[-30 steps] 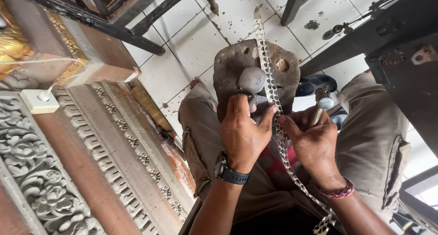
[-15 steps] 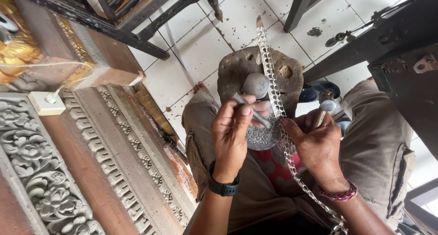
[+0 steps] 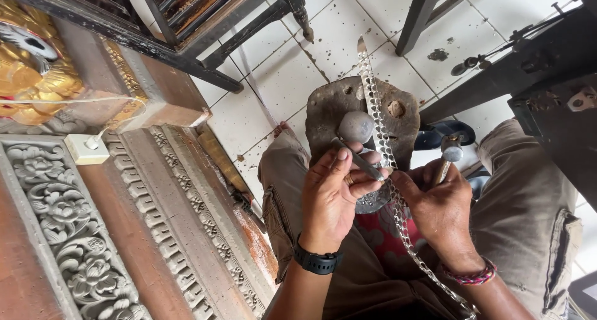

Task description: The person hammers a long, perforated metal strip on a wooden anvil using a small hammer. They repeatedly reposition the strip and strike it to shape or flatten the material.

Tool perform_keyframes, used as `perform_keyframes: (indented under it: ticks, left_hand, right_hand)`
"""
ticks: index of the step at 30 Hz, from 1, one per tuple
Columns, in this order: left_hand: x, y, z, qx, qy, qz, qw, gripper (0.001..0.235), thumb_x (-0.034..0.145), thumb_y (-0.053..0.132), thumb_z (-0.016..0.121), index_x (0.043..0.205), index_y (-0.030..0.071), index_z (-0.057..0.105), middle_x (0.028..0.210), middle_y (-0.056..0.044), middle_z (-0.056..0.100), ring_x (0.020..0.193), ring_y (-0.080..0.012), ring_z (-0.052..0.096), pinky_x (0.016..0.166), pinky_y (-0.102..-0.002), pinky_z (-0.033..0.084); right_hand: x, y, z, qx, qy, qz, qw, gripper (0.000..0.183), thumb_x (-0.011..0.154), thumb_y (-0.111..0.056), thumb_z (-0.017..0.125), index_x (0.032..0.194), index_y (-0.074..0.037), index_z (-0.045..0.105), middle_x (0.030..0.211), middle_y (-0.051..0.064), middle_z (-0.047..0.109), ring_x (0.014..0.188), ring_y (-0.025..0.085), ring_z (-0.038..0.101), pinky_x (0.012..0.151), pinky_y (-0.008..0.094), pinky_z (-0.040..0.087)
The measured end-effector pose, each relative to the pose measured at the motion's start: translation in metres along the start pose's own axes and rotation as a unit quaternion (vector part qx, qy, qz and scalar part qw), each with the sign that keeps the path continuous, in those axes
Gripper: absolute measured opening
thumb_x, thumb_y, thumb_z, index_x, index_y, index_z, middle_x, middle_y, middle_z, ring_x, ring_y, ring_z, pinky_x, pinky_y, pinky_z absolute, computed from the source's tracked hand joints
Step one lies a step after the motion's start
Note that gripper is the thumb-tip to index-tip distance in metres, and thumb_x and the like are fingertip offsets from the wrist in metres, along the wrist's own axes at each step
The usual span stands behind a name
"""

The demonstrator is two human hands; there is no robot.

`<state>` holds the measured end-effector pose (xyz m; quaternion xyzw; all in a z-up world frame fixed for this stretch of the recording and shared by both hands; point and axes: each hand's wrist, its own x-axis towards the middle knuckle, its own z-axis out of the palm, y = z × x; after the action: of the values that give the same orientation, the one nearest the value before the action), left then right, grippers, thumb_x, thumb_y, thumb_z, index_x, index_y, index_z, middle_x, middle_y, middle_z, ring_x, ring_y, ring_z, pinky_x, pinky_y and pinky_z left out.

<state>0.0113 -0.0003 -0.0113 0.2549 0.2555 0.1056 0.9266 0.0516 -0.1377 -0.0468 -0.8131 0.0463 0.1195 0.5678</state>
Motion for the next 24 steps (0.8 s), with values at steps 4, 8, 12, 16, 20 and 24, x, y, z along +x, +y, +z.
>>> perform_keyframes:
  ticks: [4, 8, 12, 16, 20, 24]
  left_hand:
    - [-0.002, -0.001, 0.004, 0.127, -0.011, 0.072, 0.989, 0.024, 0.089, 0.012, 0.05, 0.104, -0.006, 0.053, 0.093, -0.03, 0.061, 0.079, -0.0362, 0.063, 0.063, -0.038, 0.057]
    - [0.001, -0.007, 0.004, 0.374, -0.055, 0.288, 0.88, 0.02, 0.084, 0.004, 0.057, 0.102, -0.004, 0.057, 0.09, -0.023, 0.063, 0.081, -0.0312, 0.064, 0.064, -0.036, 0.057]
    - [0.002, -0.007, 0.004, 0.422, -0.089, 0.346, 0.833, 0.018, 0.082, 0.0, 0.059, 0.099, -0.004, 0.059, 0.09, -0.02, 0.064, 0.085, -0.0292, 0.064, 0.069, -0.038, 0.057]
    - [0.002, -0.008, 0.004, 0.468, -0.114, 0.388, 0.786, 0.017, 0.079, -0.002, 0.061, 0.096, -0.002, 0.062, 0.09, -0.015, 0.065, 0.087, -0.027, 0.065, 0.074, -0.035, 0.056]
    - [0.004, -0.01, 0.004, 0.479, -0.131, 0.412, 0.764, 0.014, 0.08, 0.0, 0.061, 0.094, -0.001, 0.063, 0.088, -0.015, 0.064, 0.085, -0.027, 0.065, 0.072, -0.035, 0.055]
    - [0.005, -0.011, 0.003, 0.484, -0.135, 0.419, 0.756, 0.013, 0.08, 0.0, 0.06, 0.093, -0.002, 0.063, 0.088, -0.016, 0.065, 0.084, -0.0274, 0.065, 0.072, -0.035, 0.055]
  right_hand:
    - [-0.002, -0.002, -0.002, -0.005, -0.001, 0.003, 1.0, 0.036, 0.07, -0.009, 0.078, 0.068, -0.005, 0.042, 0.066, 0.014, 0.062, 0.053, 0.017, 0.055, 0.053, 0.027, 0.043]
    - [-0.001, -0.002, -0.004, 0.002, -0.008, 0.0, 1.0, 0.034, 0.072, -0.009, 0.076, 0.069, -0.008, 0.042, 0.067, 0.012, 0.063, 0.059, 0.017, 0.058, 0.057, 0.027, 0.043]
    - [-0.001, 0.001, -0.003, -0.007, -0.009, -0.005, 1.0, 0.033, 0.072, -0.007, 0.075, 0.069, -0.006, 0.042, 0.068, 0.013, 0.063, 0.059, 0.018, 0.057, 0.057, 0.027, 0.042]
    - [-0.001, 0.0, -0.001, 0.004, -0.014, -0.005, 1.0, 0.033, 0.071, -0.007, 0.075, 0.069, -0.007, 0.042, 0.067, 0.013, 0.063, 0.059, 0.018, 0.058, 0.057, 0.027, 0.042]
    - [0.001, 0.003, -0.002, 0.0, -0.021, -0.008, 1.0, 0.033, 0.072, -0.007, 0.074, 0.068, -0.008, 0.041, 0.066, 0.012, 0.063, 0.06, 0.018, 0.058, 0.057, 0.026, 0.041]
    - [0.0, 0.0, -0.001, 0.006, -0.02, -0.006, 1.0, 0.034, 0.071, -0.007, 0.074, 0.068, -0.008, 0.041, 0.066, 0.012, 0.064, 0.06, 0.017, 0.058, 0.056, 0.025, 0.041]
